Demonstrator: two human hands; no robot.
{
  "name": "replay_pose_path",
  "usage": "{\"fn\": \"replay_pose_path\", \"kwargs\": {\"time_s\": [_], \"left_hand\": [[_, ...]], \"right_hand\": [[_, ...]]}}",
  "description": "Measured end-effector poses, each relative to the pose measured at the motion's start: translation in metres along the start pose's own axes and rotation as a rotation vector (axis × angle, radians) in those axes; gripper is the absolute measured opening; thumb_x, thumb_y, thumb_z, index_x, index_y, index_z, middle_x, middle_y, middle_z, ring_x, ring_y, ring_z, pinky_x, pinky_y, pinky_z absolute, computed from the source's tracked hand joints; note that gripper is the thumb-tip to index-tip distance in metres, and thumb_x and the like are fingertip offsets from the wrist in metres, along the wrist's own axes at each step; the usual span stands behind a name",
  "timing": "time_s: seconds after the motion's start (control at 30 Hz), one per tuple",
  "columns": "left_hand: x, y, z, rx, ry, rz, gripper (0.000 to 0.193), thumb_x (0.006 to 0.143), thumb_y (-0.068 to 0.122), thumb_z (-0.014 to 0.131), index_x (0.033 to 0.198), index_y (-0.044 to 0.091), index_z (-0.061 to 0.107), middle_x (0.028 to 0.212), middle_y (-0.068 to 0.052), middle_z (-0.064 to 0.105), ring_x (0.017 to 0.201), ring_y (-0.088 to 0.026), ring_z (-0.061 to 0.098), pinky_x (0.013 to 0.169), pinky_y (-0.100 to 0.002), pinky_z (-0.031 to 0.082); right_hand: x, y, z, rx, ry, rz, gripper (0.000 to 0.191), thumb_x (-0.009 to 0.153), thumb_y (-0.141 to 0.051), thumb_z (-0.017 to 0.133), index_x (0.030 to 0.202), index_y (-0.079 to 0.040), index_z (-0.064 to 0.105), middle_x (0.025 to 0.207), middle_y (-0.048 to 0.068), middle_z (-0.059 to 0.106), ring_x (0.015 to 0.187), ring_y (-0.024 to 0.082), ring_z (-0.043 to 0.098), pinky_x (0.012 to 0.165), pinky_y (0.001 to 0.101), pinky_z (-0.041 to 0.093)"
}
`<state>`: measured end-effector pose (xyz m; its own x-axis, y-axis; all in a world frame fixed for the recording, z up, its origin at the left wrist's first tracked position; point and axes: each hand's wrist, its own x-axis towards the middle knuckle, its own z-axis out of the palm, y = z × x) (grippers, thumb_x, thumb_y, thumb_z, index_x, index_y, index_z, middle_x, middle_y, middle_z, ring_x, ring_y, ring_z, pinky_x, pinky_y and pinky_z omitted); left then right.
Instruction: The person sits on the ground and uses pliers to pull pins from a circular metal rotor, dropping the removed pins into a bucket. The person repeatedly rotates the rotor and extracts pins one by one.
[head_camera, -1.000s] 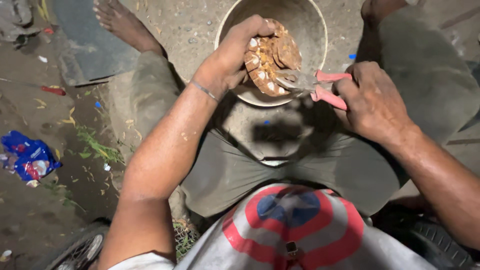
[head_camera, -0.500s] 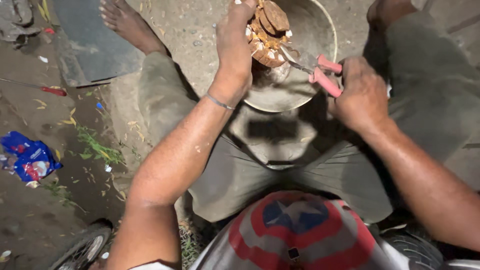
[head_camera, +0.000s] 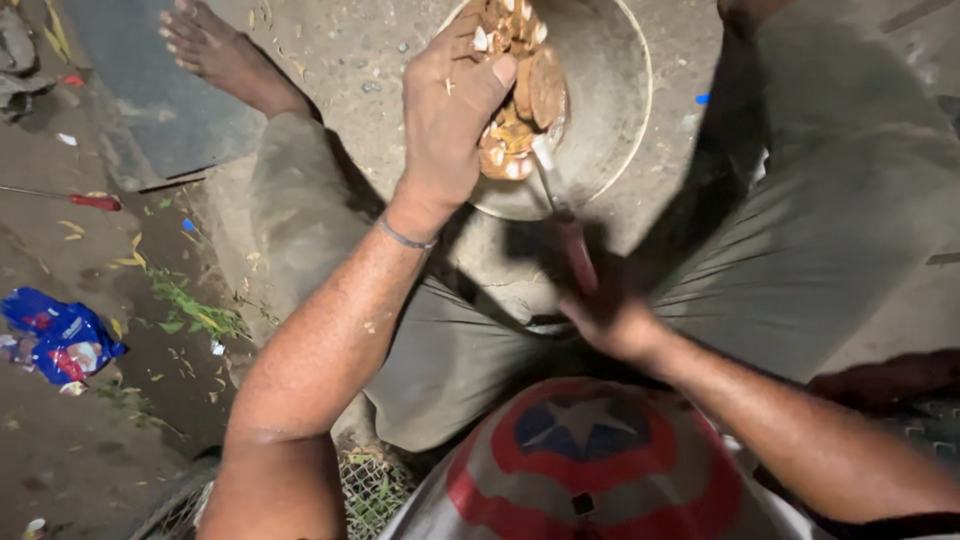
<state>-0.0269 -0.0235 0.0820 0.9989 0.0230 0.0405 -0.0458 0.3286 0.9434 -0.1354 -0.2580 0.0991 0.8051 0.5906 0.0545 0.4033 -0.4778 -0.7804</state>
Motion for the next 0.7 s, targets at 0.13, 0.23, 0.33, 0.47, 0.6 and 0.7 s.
{"fn": "replay_pose_path", "kwargs": {"time_s": [0.13, 0.23, 0.33, 0.47, 0.6, 0.7], "left_hand": [[0.007, 0.004, -0.002, -0.022, -0.052, -0.008, 0.045, 0.103, 0.029, 0.063, 0.127, -0.009, 0.064, 0.113, -0.010, 0.072, 0.103, -0.017, 0.066, 0.097, -0.029, 0.054], [0.005, 0.001, -0.006, -0.147, -0.090, -0.052, 0.052, 0.101, 0.032, 0.064, 0.134, -0.008, 0.062, 0.119, -0.011, 0.071, 0.107, -0.018, 0.066, 0.100, -0.030, 0.052], [0.004, -0.012, 0.002, -0.536, -0.004, -0.167, 0.057, 0.097, 0.034, 0.063, 0.137, -0.007, 0.058, 0.126, -0.015, 0.070, 0.112, -0.024, 0.066, 0.104, -0.038, 0.052], [0.004, -0.031, 0.017, -1.033, 0.292, -0.222, 0.053, 0.103, 0.037, 0.056, 0.134, -0.007, 0.056, 0.129, -0.019, 0.066, 0.124, -0.034, 0.064, 0.115, -0.048, 0.049], [0.019, -0.034, -0.005, -0.999, 0.212, -0.174, 0.057, 0.098, 0.039, 0.054, 0.133, -0.006, 0.058, 0.130, -0.020, 0.068, 0.120, -0.034, 0.066, 0.111, -0.048, 0.050], [0.018, -0.039, -0.010, -0.920, 0.198, -0.175, 0.055, 0.102, 0.039, 0.054, 0.133, -0.007, 0.060, 0.128, -0.020, 0.068, 0.119, -0.033, 0.067, 0.111, -0.047, 0.051]], "right_hand": [[-0.020, -0.003, 0.022, 0.767, -0.203, 0.966, 0.015, 0.091, -0.010, 0.071, 0.086, -0.001, 0.059, 0.067, 0.009, 0.056, 0.053, 0.016, 0.051, 0.047, 0.0345, 0.041], [-0.017, -0.017, 0.018, 1.258, -0.210, 1.009, 0.015, 0.087, -0.003, 0.067, 0.088, -0.007, 0.052, 0.068, 0.001, 0.046, 0.053, 0.009, 0.040, 0.045, 0.0298, 0.032], [0.000, -0.040, -0.005, 1.739, -0.366, 0.966, 0.022, 0.089, -0.004, 0.066, 0.089, -0.012, 0.046, 0.072, 0.000, 0.042, 0.059, 0.010, 0.038, 0.053, 0.0290, 0.032], [0.032, -0.076, -0.007, 2.169, -0.425, 0.770, 0.025, 0.088, -0.006, 0.070, 0.094, -0.014, 0.047, 0.083, -0.002, 0.043, 0.071, 0.012, 0.041, 0.067, 0.0298, 0.035], [0.049, -0.054, -0.001, 2.151, -0.499, 0.730, 0.030, 0.089, -0.009, 0.078, 0.091, -0.015, 0.048, 0.082, -0.002, 0.044, 0.068, 0.011, 0.040, 0.061, 0.0271, 0.033], [0.037, -0.036, -0.002, 2.073, -0.506, 0.744, 0.031, 0.089, -0.013, 0.081, 0.091, -0.015, 0.050, 0.081, -0.003, 0.045, 0.069, 0.011, 0.041, 0.061, 0.0275, 0.033]]}}
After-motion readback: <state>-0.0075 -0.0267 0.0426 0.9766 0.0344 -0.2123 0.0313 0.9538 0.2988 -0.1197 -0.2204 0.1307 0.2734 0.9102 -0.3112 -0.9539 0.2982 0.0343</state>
